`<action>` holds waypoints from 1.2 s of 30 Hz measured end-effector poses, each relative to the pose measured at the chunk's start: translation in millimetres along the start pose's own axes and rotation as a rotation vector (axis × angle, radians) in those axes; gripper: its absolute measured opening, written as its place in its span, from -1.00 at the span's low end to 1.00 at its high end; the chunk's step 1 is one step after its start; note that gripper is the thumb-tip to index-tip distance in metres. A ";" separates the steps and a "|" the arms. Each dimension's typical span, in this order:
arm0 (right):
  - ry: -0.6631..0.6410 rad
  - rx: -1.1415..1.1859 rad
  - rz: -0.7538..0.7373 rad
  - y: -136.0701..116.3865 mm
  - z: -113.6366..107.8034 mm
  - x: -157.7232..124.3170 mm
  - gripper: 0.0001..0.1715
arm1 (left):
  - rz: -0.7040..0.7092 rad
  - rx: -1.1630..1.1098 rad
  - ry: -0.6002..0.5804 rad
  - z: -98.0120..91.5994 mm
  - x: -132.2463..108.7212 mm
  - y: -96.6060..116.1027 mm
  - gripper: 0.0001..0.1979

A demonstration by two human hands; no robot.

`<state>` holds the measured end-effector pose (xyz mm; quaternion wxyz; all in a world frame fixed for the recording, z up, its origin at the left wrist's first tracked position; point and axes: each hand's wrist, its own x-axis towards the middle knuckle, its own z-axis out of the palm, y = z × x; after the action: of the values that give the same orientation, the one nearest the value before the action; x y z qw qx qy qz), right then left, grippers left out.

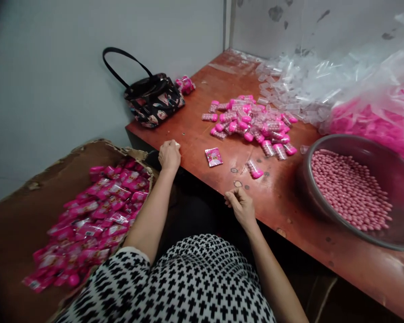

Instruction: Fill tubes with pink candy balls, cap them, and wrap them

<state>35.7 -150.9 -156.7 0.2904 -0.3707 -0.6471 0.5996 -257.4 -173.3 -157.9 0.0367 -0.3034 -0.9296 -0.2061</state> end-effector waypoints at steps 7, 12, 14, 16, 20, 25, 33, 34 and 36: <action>0.039 0.004 -0.015 0.1 2.5 -2.2 -0.72 | 0.025 -0.206 0.075 -0.5 -2.2 -2.6 -0.73; 0.036 -0.007 -0.011 1.2 1.8 -0.6 -0.70 | 0.389 -0.376 -0.020 2.8 -39.3 34.4 -0.60; 0.038 -0.020 -0.016 1.4 1.5 -0.7 -0.69 | 0.459 -0.409 -0.109 11.0 -53.5 51.0 -0.61; 0.033 -0.022 -0.024 2.0 0.9 -1.7 -0.69 | 0.454 -0.416 -0.158 20.1 -61.4 61.5 -0.63; 0.004 0.003 -0.023 3.2 -1.1 -2.2 -0.69 | 0.427 -0.432 -0.171 33.2 -61.4 65.4 -0.73; 0.034 0.010 -0.026 -2.0 -1.7 19.8 -0.66 | 0.432 -0.503 -0.136 37.8 -60.3 62.5 -0.77; 0.081 0.096 -0.123 -19.9 7.8 86.5 -0.50 | 0.505 -0.801 -0.084 15.8 -84.9 66.6 -0.75; 0.056 0.158 -0.094 -21.9 8.0 89.4 -0.50 | 0.483 -0.846 -0.104 11.0 -88.5 68.1 -0.74; 0.054 0.242 -0.040 -26.0 7.2 90.4 -0.51 | 0.372 -0.966 -0.154 2.0 -95.0 70.9 -0.64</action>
<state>-24.0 -80.2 -137.9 0.3620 -0.3359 -0.5692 0.6574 -139.0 -172.8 -152.6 -0.1400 -0.4602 -0.6590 -0.5782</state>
